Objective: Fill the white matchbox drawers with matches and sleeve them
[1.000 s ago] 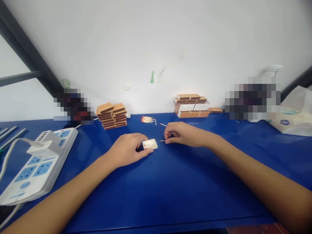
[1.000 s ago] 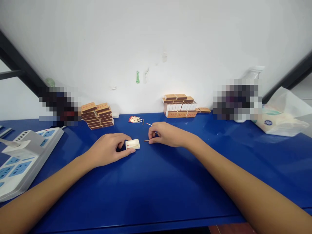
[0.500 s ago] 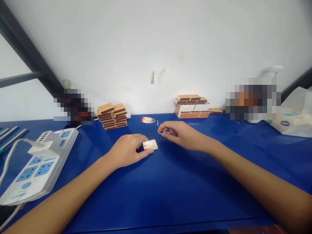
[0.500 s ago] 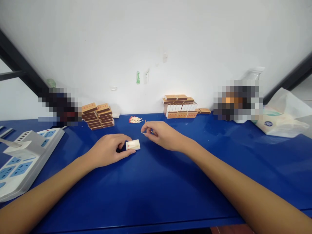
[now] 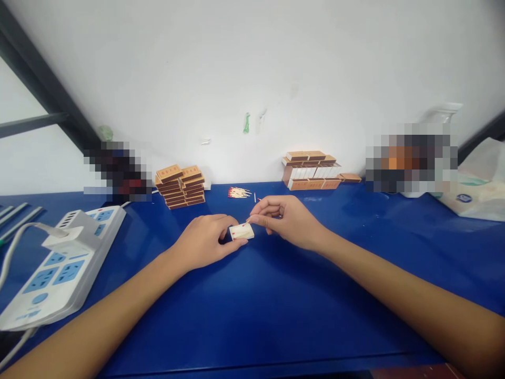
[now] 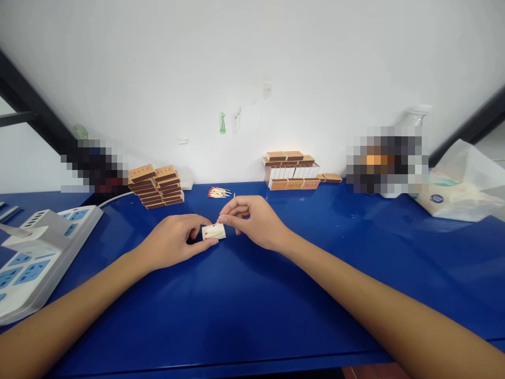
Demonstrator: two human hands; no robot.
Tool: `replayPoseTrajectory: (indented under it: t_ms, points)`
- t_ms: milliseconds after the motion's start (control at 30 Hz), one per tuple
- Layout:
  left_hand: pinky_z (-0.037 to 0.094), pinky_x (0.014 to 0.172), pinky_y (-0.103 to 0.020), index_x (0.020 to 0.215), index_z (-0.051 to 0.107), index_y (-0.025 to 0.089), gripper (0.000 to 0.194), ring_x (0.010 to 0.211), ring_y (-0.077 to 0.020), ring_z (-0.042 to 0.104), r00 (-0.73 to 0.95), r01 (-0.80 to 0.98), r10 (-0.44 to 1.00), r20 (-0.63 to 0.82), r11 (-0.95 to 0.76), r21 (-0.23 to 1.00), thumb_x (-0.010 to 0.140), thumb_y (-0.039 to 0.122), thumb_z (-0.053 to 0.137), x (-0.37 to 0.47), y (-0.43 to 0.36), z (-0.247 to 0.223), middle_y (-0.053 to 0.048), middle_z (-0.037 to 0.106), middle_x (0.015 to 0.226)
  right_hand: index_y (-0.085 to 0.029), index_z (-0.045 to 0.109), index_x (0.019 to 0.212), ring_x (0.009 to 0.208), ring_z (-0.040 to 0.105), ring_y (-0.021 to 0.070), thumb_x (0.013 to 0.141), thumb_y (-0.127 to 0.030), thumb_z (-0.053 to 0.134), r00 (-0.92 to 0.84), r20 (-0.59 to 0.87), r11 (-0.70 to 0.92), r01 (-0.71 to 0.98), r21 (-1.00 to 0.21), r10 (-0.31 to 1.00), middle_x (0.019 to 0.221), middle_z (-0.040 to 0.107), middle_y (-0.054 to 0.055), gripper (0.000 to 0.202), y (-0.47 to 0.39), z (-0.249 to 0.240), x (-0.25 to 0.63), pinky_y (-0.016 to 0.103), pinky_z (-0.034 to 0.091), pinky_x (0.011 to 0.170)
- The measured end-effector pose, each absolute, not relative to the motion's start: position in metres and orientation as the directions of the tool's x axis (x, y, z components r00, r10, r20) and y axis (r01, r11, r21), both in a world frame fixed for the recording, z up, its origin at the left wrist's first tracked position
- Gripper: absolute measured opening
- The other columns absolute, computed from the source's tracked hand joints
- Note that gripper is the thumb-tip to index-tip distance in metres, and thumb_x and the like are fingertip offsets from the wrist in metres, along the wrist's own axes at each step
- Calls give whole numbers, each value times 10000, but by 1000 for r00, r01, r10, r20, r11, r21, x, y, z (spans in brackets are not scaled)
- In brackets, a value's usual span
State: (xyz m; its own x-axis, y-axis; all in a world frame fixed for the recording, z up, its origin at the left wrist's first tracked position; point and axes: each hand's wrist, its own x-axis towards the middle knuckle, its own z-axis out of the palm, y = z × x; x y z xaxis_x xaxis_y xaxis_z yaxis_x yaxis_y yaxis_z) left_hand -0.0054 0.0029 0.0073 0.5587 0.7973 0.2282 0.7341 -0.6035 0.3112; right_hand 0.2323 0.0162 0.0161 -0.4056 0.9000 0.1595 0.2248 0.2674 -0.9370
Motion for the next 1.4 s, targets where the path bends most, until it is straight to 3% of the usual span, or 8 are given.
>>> replayPoseTrajectory:
  t_ms: [133,267,433,567,833,1067,1200,1400]
  points:
    - [299,550,-273,968,722,229,332,570,-111,484,550,730,795,255,-606,315,942,546,629,-5,2,6,38,578,667,-218,785,879,603,467,112,842,-380,788,-376,200,337,345,-876,905,680,609,-23,166,13,4,224,280,388,574]
    - [319,561,-271,1012,732,236,336,577,-110,495,546,718,790,280,-613,328,945,547,626,-5,2,5,34,602,693,-229,790,885,654,485,121,894,-372,734,-374,242,393,407,-825,895,816,630,8,154,10,-4,219,290,404,609]
    - [315,559,-269,1066,735,245,346,584,-114,510,534,746,807,252,-590,308,932,552,645,-6,3,5,40,589,677,-202,761,911,705,536,132,947,-291,653,-349,468,580,581,-571,812,906,652,36,144,28,8,245,305,434,694]
    - [306,553,-274,1067,738,246,363,580,-118,508,545,757,810,215,-586,289,938,567,629,-5,3,7,40,579,664,-198,736,832,734,570,164,918,-294,691,-373,305,475,781,-407,876,827,679,35,137,52,14,273,313,405,690]
    - [311,560,-276,1087,739,253,348,588,-117,518,556,752,804,211,-595,284,936,550,638,-5,3,7,40,584,674,-191,690,848,804,592,179,937,-288,686,-429,186,467,786,-404,884,935,648,53,132,55,3,270,314,436,726]
    - [325,575,-276,1012,727,241,320,599,-118,514,568,734,796,211,-605,308,945,538,628,-3,2,7,39,600,695,-199,664,913,882,574,171,987,-254,647,-561,395,683,537,-496,727,963,629,39,95,17,8,234,315,455,800]
    - [326,577,-279,937,710,222,328,598,-121,501,580,724,788,205,-615,313,952,535,614,-3,1,8,32,590,688,-187,686,953,918,564,183,1008,-245,612,-626,390,732,507,-454,675,991,619,57,109,8,-5,223,328,459,824]
    - [322,569,-275,1055,730,240,345,596,-122,514,573,728,794,204,-608,317,947,550,625,-5,2,6,28,605,701,-200,677,921,820,572,160,1014,-272,587,-528,413,671,579,-464,742,913,607,36,148,28,-6,238,297,440,736]
